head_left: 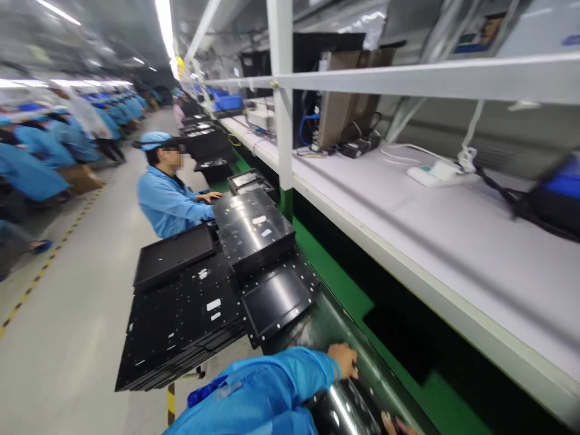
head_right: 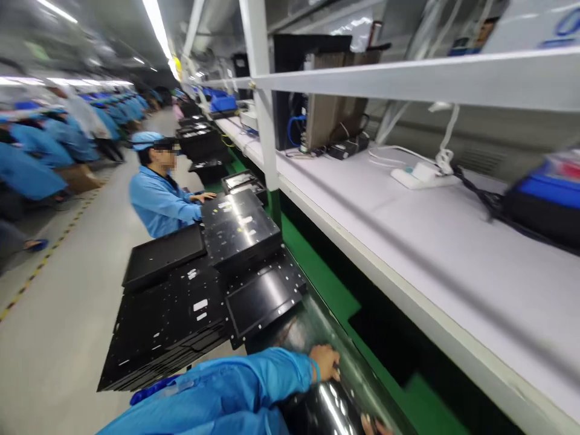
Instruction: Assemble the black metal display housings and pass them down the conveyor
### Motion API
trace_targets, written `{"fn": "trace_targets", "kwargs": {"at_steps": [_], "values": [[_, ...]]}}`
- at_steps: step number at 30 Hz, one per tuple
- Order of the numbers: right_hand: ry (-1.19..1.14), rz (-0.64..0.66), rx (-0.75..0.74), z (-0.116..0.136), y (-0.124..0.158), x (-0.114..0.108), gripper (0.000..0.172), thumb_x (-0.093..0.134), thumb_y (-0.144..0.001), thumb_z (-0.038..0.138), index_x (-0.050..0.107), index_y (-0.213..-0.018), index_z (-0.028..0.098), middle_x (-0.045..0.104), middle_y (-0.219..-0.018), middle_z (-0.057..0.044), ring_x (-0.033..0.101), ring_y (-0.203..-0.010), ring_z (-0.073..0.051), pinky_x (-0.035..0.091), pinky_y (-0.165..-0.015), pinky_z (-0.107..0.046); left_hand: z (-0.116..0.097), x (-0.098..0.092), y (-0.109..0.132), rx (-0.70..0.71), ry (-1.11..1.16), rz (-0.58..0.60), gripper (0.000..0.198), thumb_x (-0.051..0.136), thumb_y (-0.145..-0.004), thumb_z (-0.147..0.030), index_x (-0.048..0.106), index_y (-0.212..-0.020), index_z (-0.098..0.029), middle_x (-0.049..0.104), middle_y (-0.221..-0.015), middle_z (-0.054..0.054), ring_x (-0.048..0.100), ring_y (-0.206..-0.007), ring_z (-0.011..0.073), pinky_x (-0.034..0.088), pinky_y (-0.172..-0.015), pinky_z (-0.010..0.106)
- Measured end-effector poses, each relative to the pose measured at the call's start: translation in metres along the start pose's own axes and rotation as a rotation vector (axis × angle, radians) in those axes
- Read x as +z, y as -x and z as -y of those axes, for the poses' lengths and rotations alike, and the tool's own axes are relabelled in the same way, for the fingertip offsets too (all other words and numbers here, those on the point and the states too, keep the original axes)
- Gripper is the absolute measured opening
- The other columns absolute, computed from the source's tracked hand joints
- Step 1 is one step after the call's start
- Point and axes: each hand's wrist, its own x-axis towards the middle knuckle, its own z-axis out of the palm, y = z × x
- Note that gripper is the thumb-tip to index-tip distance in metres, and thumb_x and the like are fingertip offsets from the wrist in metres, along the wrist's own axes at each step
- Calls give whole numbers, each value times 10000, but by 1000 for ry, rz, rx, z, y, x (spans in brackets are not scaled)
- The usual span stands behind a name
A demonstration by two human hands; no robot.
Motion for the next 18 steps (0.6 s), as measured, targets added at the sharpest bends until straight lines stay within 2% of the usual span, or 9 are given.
{"fn": "trace_targets", "kwargs": {"at_steps": [1, 2, 4, 6, 8, 11, 13, 15, 18], "values": [[-3, -12, 61, -4, 19, -4, 465, 662, -844, 789, 764, -1080, 402, 756, -1179, -103, 715, -1183, -397, 647, -870, -527, -3, -2, 19, 31, -12, -52, 337, 849, -772, -358, 803, -1091, -259, 731, -1216, 135, 729, -1112, 343, 607, -954, 488], [-21, -28, 134, -5, 38, -7, 529, 592, -821, 817, 777, -1020, 363, 766, -1109, -125, 736, -1126, -421, 638, -899, -547, -3, -4, 41, 75, -18, -67, 376, 805, -816, -341, 783, -1179, -246, 692, -1310, 153, 690, -1201, 343, 581, -1029, 495], [-55, -28, 266, -2, 69, -10, 652, 516, -822, 747, 781, -1106, 223, 758, -1101, -194, 743, -1087, -417, 594, -1005, -536, 6, -12, 86, 166, -19, -100, 434, 670, -932, -334, 697, -1358, -258, 581, -1494, 143, 545, -1410, 318, 457, -1213, 499], [-24, -89, 351, 3, 92, -8, 705, 475, -856, 664, 732, -1270, 154, 732, -1237, -225, 714, -1151, -402, 554, -1046, -526, 27, -32, 128, 252, -48, -288, 440, 638, -948, -290, 674, -1385, -266, 524, -1577, 124, 434, -1514, 318, 360, -1296, 516], [-28, -143, 404, 7, 110, -2, 685, 468, -875, 592, 694, -1325, 127, 706, -1324, -236, 707, -1148, -371, 540, -1042, -494, 54, -62, 162, 189, -171, -425, 485, 647, -942, -268, 645, -1426, -275, 427, -1682, 116, 254, -1633, 351, 240, -1352, 557], [-163, -109, 421, 10, 132, 13, 572, 501, -858, 539, 731, -1197, 140, 760, -1231, -216, 734, -1050, -336, 554, -975, -445, 91, -107, 195, -72, -363, -540, 807, 792, -864, -383, 488, -1594, -221, 236, -1790, 179, 63, -1683, 439, 124, -1355, 654], [-292, -21, 385, 16, 140, 26, 498, 531, -818, 543, 754, -1063, 171, 804, -1068, -177, 749, -972, -332, 563, -921, -437, 109, -127, 203, -230, -448, -548, 983, 836, -828, -399, 379, -1669, -174, 188, -1793, 252, 74, -1668, 508, 134, -1318, 731], [-425, 64, 306, 30, 144, 40, 464, 564, -769, 573, 759, -961, 198, 811, -934, -138, 751, -877, -326, 568, -866, -441, 120, -138, 205, -304, -519, -536, 957, 789, -857, -296, 346, -1691, -144, 233, -1766, 304, 186, -1640, 538, 206, -1287, 751], [-622, 134, 182, 69, 147, 57, 466, 632, -724, 630, 765, -876, 209, 789, -802, -97, 720, -742, -295, 566, -778, -433, 121, -151, 211, -265, -603, -526, 800, 641, -883, -111, 431, -1655, -114, 399, -1694, 308, 402, -1575, 469, 343, -1277, 617]]}}
